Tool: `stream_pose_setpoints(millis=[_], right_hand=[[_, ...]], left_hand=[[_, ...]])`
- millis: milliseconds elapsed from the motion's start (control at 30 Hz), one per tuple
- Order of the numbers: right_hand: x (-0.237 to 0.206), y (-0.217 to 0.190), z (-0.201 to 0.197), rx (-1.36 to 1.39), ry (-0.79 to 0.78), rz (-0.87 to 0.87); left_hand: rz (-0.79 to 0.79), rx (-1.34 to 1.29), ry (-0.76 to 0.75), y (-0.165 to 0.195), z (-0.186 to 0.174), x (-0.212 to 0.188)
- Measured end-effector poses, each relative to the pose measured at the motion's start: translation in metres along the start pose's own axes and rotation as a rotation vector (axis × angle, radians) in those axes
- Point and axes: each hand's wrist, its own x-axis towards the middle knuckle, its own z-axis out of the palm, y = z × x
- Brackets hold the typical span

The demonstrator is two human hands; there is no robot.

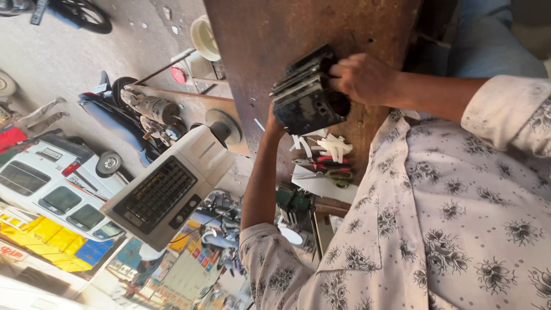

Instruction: The person winds copper wire around a laminated metal core, repeatedly inserting white insulating strips between layers. The person handles the copper wire and the metal core by hand, occasionally using pliers to cut the wire.

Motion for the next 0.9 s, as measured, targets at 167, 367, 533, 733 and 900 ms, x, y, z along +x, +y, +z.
stream_pose_setpoints(millis=[167, 367, 533, 733, 900], right_hand=[[0.005, 0.006, 0.003, -0.006, -0.068, 0.097], [0.004, 0.01, 0.001, -0.041, -0.122, 0.095], [0.011, 0.01, 0.002, 0.139, -0.262, 0.309], [0.008, 0.005, 0.003, 0.23, -0.134, 0.332], [0.005, 0.003, -0.009, 0.168, -0.24, 0.247]], left_hand=[[0.115, 0.078, -0.057, 0.003, 0.015, 0.01], [0.178, 0.119, 0.143, -0.004, 0.02, 0.012], [0.164, 0.22, 0.222, 0.014, 0.01, 0.0], [0.366, 0.866, 0.095, 0.029, 0.006, -0.01], [0.291, 0.765, 0.057, 0.014, -0.009, -0.004]])
